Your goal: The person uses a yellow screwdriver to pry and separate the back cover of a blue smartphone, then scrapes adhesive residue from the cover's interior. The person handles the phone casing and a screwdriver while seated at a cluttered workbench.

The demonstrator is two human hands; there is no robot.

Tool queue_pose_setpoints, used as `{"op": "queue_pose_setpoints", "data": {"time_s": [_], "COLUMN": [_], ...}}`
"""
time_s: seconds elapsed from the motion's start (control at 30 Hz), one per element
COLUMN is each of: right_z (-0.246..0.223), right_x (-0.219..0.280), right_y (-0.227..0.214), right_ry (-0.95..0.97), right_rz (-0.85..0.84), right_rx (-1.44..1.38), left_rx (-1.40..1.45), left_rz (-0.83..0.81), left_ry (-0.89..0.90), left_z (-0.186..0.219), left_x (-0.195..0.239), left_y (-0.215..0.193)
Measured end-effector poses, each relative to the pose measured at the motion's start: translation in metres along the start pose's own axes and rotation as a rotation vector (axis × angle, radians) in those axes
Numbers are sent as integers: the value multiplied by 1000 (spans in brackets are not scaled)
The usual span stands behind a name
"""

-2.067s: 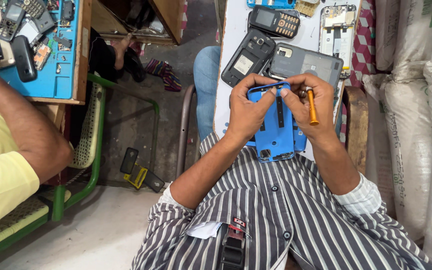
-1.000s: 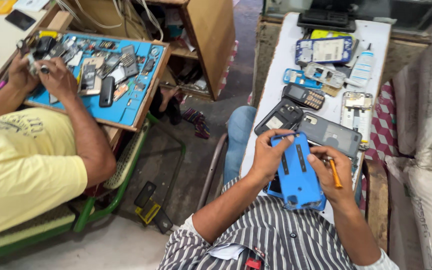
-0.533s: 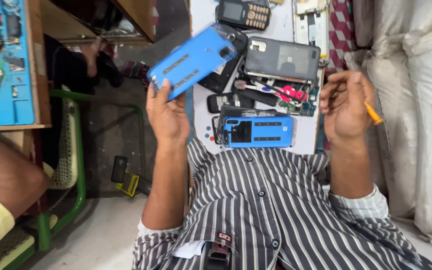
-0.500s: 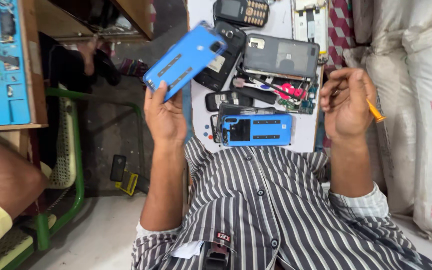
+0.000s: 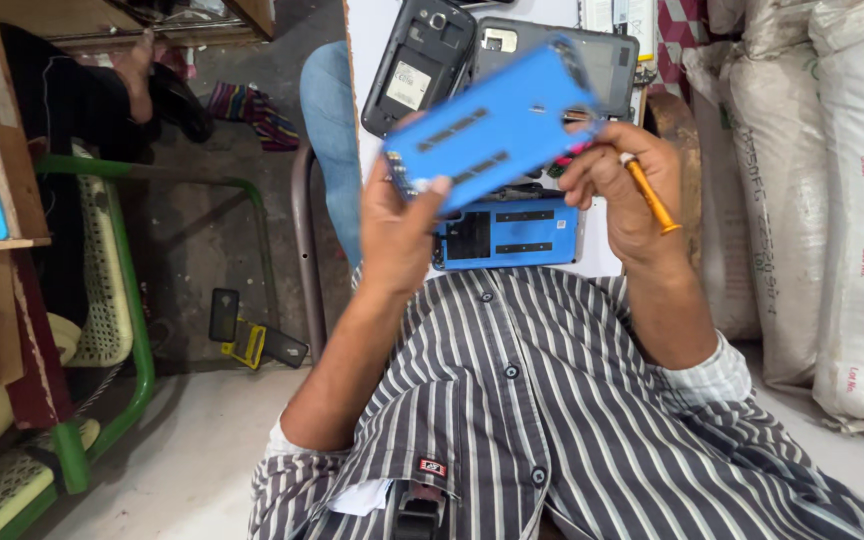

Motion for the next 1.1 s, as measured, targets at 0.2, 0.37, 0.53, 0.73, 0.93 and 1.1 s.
{"op": "queue_pose_setpoints", "data": {"time_s": [0.2, 0.37, 0.53, 0.73, 0.93, 1.1], "right_z": [-5, -3, 7, 13, 14, 12], "right_x": [1, 4, 3, 3, 1, -1], "right_y": [5, -2, -4, -7, -10, -7], "right_ry": [119, 114, 116, 69, 55, 150], "right_rz": [213, 244, 234, 244, 191, 217], "right_rx": [-71, -81, -99, -137, -280, -163], "left_rx": [-9, 227, 74, 19, 27, 4], "left_rz": [-212, -205, -212, -197, -96, -159], "left_ry": [-147, -308, -216, -164, -137, -101], "left_z": [-16, -4, -4, -7, -11, -13], "left_x": [2, 9, 7, 8, 6, 7], "left_y": [17, 13, 14, 15, 8, 12]}}
Point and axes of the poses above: each hand's wrist, its own x-axis away from the middle knuckle, its own y-axis out of the palm, z = x × y, the point moved 3 cm from there along -x, towards the middle knuckle, and after that the axes turned 13 degrees about x, right-handed, at the moved point
